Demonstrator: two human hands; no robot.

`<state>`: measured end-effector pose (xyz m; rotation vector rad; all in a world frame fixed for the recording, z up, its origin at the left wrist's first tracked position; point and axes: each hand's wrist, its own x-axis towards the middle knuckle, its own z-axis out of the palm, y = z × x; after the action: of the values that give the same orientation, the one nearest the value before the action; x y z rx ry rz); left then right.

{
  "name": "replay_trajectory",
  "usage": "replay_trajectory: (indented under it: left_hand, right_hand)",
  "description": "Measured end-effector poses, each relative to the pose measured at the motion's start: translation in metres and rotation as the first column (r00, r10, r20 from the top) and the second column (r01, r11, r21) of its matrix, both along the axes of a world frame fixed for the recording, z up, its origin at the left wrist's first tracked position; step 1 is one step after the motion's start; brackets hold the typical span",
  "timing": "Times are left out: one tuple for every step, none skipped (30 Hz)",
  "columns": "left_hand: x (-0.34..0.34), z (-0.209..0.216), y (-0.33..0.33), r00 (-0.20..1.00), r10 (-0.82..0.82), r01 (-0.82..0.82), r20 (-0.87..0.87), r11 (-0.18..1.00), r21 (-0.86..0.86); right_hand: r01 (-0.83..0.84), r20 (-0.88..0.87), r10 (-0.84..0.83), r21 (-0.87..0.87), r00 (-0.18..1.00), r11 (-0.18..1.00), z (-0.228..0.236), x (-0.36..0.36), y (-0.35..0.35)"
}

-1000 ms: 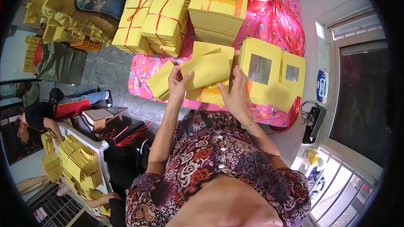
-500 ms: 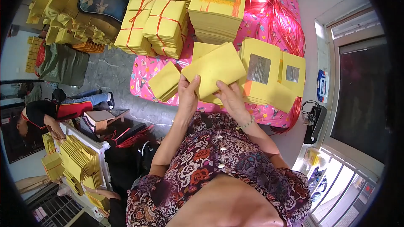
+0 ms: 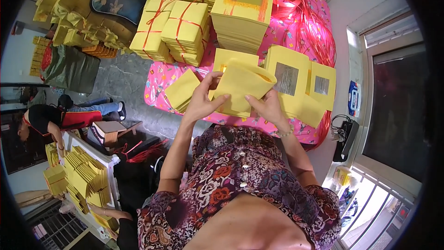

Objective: Counting and organizing stacks of yellow paper sheets on a table.

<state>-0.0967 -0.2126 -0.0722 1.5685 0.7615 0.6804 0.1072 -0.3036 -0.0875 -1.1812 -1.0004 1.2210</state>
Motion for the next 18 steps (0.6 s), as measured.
replay_trajectory:
  left_hand:
    - [0.005,0.004,-0.002,1.000,0.002,-0.002,0.001,1.000,0.001]
    - [0.012,0.007,-0.005,0.997,0.032,-0.034,0.066,0.999,0.035]
    - [0.018,0.009,-0.009,0.990,0.059,-0.069,0.132,0.995,0.067]
    - [0.021,0.010,-0.012,0.989,0.061,-0.070,0.133,0.995,0.068]
    - [0.024,0.011,-0.016,0.987,0.087,-0.088,0.136,0.996,-0.003]
    - [0.026,0.012,-0.019,0.984,0.112,-0.103,0.137,0.992,-0.075]
    - [0.030,0.011,-0.020,0.984,0.112,-0.102,0.138,0.992,-0.075]
    - [0.033,0.010,-0.022,0.975,0.139,-0.129,0.173,0.989,-0.069]
    - [0.035,0.009,-0.023,0.964,0.167,-0.157,0.207,0.986,-0.063]
    - [0.038,0.010,-0.025,0.964,0.168,-0.158,0.207,0.985,-0.063]
    - [0.041,0.011,-0.027,0.959,0.182,-0.174,0.216,0.983,-0.052]
    - [0.043,0.013,-0.028,0.955,0.193,-0.189,0.226,0.981,-0.041]
    - [0.044,0.015,-0.028,0.955,0.193,-0.188,0.226,0.981,-0.042]
    - [0.045,0.018,-0.028,0.956,0.196,-0.193,0.220,0.981,-0.034]
    - [0.046,0.020,-0.027,0.956,0.201,-0.200,0.213,0.979,-0.026]
    - [0.046,0.019,-0.027,0.956,0.202,-0.201,0.213,0.979,-0.026]
    - [0.046,0.017,-0.027,0.959,0.209,-0.212,0.190,0.977,-0.007]
    - [0.047,0.017,-0.027,0.962,0.217,-0.222,0.167,0.975,0.012]
  right_hand:
    - [-0.034,0.029,0.035,-0.022,0.999,0.999,0.004,0.001,0.000]
    - [-0.036,0.031,0.037,-0.021,0.999,0.999,0.007,0.002,-0.001]
    - [-0.062,0.093,0.064,-0.016,0.994,0.998,0.010,0.003,-0.001]
    - [-0.089,0.156,0.090,-0.013,0.984,0.996,0.011,0.004,-0.001]
    - [-0.090,0.157,0.091,-0.012,0.983,0.996,0.010,0.003,-0.001]
    - [-0.069,0.071,0.070,-0.007,0.995,0.998,0.007,0.003,-0.001]
    - [-0.048,-0.016,0.048,-0.003,0.999,0.999,0.005,0.002,-0.001]
    - [-0.048,-0.015,0.048,-0.004,0.999,0.999,0.005,0.001,-0.001]
    - [0.003,-0.066,-0.001,0.033,0.998,0.999,0.006,-0.002,0.000]
    - [0.055,-0.118,-0.047,0.067,0.992,0.996,0.006,-0.004,0.000]
    - [0.054,-0.119,-0.046,0.066,0.992,0.996,0.005,-0.006,0.000]
    - [0.071,-0.110,-0.063,0.068,0.992,0.995,0.004,-0.007,0.000]
    - [0.087,-0.102,-0.080,0.070,0.992,0.994,0.004,-0.007,0.000]
    - [0.088,-0.102,-0.080,0.070,0.992,0.994,0.004,-0.007,0.000]
    - [0.093,-0.123,-0.086,0.052,0.989,0.994,0.004,-0.007,0.000]
    - [0.099,-0.145,-0.093,0.034,0.985,0.994,0.005,-0.007,0.000]
    - [0.098,-0.145,-0.092,0.034,0.985,0.995,0.005,-0.007,0.000]
    - [0.098,-0.167,-0.093,0.021,0.982,0.995,0.007,-0.007,0.000]
